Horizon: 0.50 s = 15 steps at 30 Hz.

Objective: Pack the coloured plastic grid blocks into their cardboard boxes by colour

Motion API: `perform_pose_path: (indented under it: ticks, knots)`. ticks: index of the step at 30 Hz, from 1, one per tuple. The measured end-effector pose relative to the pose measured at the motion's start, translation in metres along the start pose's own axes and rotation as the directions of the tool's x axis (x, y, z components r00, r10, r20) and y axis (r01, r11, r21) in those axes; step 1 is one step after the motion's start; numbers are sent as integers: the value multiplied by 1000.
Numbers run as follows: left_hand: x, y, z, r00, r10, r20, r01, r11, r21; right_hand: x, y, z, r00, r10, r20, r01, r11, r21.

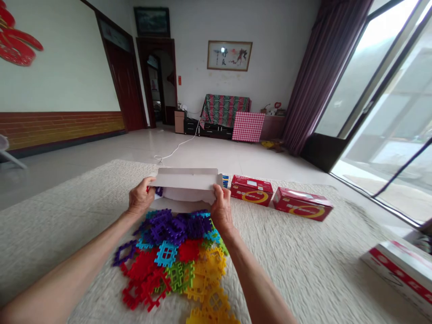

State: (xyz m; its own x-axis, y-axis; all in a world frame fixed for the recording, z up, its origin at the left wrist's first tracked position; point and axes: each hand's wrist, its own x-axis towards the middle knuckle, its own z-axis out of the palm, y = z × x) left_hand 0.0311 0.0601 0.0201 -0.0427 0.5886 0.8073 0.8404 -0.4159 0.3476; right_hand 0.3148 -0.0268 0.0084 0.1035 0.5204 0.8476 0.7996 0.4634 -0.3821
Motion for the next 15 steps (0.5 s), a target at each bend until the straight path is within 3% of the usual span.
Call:
perform_pose_path:
  ticks: [6,11,15]
  knots:
    - [0,6,-2,999,-37,-10,37,999,-1,-5,1,4,999,31,-38,-32,999,-15]
    - [5,20,-5,993,10,115,-9,1000,-11,-21,3,7,994,112,-19,-112,994,4]
    - [9,30,-19,993,47,110,-44,999,-24,-18,-3,-4,992,106,-63,-106,994,6]
